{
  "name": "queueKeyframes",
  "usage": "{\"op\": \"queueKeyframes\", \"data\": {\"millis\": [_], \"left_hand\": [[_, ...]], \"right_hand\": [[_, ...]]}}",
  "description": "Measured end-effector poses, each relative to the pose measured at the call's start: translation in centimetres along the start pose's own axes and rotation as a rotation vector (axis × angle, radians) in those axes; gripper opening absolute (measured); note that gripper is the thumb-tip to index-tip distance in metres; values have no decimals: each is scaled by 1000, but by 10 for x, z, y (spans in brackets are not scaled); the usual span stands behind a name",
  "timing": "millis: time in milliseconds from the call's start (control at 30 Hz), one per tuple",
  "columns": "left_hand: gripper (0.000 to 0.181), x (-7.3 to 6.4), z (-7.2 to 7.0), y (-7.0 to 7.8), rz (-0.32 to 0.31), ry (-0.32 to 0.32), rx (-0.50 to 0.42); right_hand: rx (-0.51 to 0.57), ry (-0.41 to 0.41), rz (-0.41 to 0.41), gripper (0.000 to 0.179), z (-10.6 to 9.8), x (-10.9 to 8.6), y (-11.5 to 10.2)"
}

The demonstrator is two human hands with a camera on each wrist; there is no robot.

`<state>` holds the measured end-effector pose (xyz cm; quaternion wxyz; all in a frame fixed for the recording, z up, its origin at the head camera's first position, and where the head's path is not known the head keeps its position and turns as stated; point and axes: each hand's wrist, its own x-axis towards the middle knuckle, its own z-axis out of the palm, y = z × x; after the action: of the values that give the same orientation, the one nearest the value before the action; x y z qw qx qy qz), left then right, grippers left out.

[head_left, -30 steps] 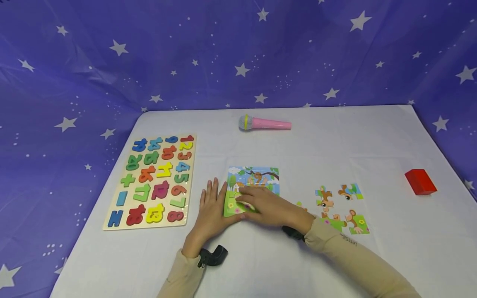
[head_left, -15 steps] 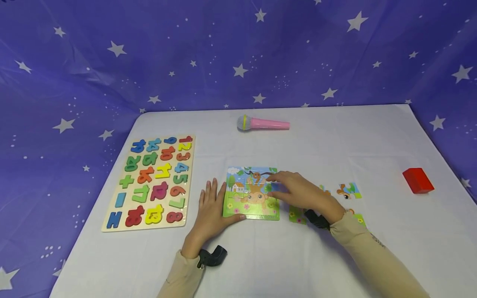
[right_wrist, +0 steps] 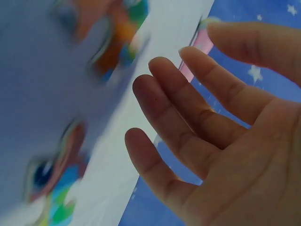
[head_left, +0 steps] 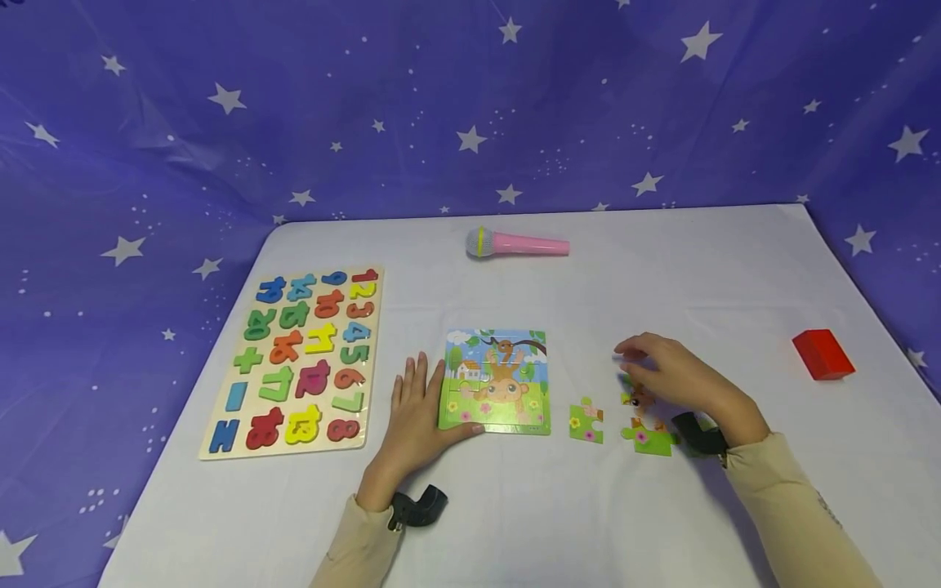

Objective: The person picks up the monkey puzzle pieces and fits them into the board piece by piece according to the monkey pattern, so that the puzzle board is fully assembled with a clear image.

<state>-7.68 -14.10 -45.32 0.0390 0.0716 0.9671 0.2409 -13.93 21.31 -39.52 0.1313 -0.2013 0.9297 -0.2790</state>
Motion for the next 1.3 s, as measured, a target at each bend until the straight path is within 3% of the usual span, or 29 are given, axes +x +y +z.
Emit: {"op": "queueKeyframes", "data": {"millis": [333,900,1300], "left_hand": [[107,0,0,-1,6,10,2],[107,1,2,-1,5,9,3],[108,0,1,-1,-4,7,-4]], "right_hand": [[-35,33,30,34,-4,-10,23],[-85,-26,46,61,0,-14,23],[-41,17,38,53,5,-14,22]]}}
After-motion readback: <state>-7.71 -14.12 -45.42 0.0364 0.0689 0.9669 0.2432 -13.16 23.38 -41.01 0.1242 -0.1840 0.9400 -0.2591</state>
